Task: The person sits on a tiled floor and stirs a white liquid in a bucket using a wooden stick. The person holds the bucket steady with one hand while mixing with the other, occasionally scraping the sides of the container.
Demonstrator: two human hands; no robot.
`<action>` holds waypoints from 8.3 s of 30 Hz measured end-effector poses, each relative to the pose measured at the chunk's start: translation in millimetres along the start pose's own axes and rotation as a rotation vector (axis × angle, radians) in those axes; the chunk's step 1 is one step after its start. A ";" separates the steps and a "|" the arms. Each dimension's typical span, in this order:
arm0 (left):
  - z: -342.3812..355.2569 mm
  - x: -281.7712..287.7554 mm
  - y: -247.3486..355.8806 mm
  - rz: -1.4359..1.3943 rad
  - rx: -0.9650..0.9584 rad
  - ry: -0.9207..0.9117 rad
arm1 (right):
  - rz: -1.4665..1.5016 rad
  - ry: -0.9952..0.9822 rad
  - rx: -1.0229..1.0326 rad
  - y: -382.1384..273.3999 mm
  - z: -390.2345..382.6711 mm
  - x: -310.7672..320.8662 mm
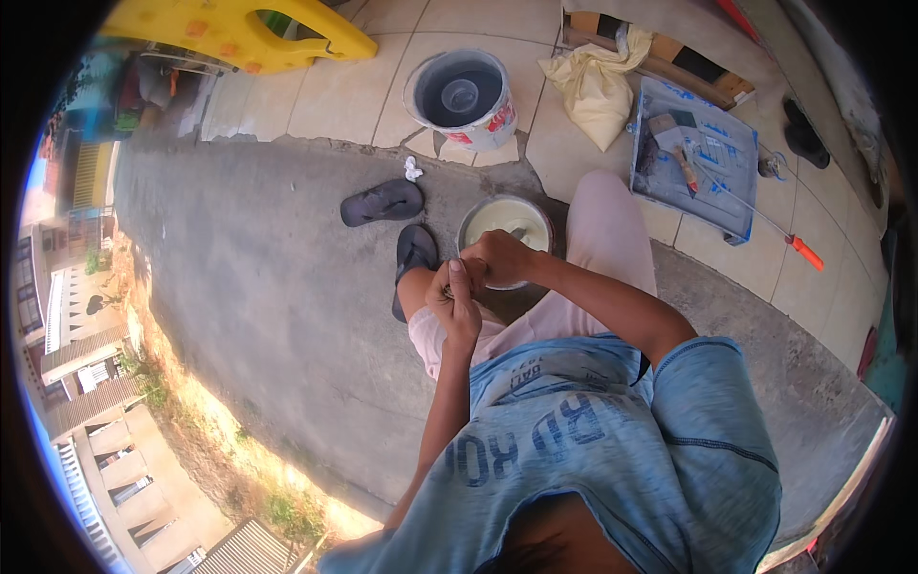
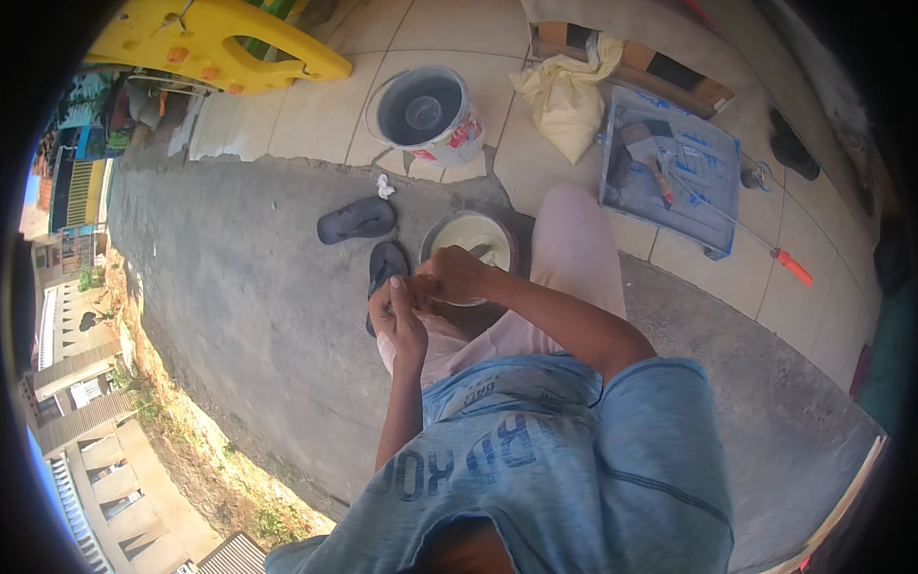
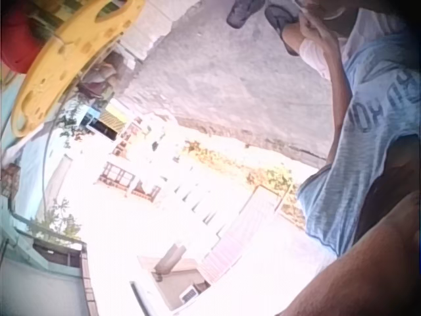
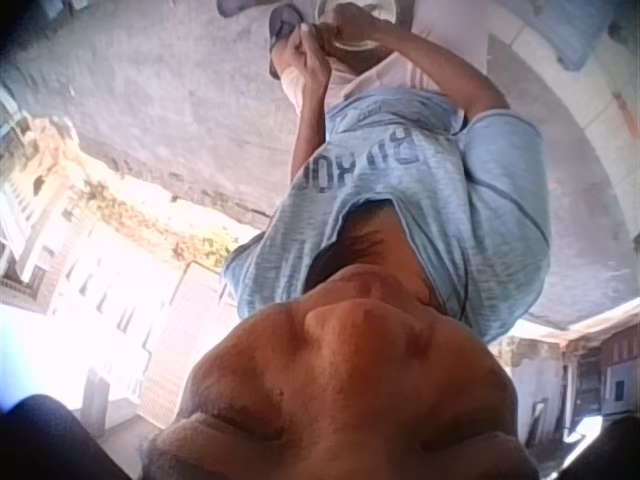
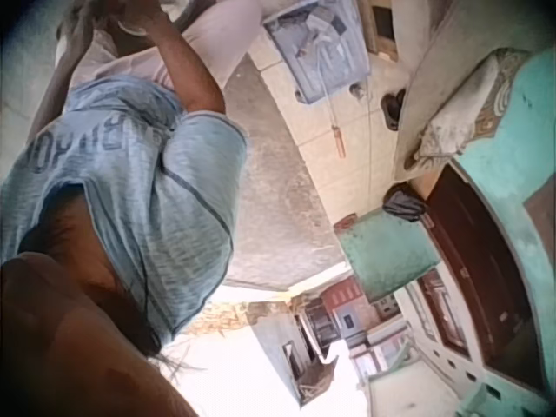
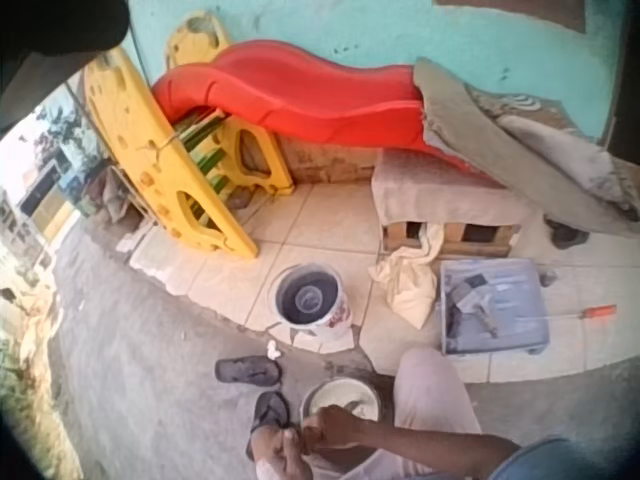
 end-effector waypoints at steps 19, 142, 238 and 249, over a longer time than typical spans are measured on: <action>-1.5 -3.2 -2.0 -0.011 0.066 -0.070 | -0.002 0.075 0.031 -8.7 -9.0 -0.3; 13.1 47.0 -3.6 0.077 -0.001 0.060 | 0.279 0.309 -0.042 -6.6 36.7 -47.4; -9.6 29.3 -5.7 0.149 0.017 0.010 | 0.402 0.167 -0.017 -28.6 11.1 -31.5; 23.9 21.3 4.0 0.199 0.096 0.075 | 0.265 0.206 0.079 -7.7 26.1 -27.2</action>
Point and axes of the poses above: each hand's wrist, its own z-axis towards the middle knuckle, its own x-axis out of the back of the hand, y = z × x, the point moved 7 cm from there along z, towards the middle knuckle, and after that the axes turned 8 degrees about x, right-handed, at the moved point
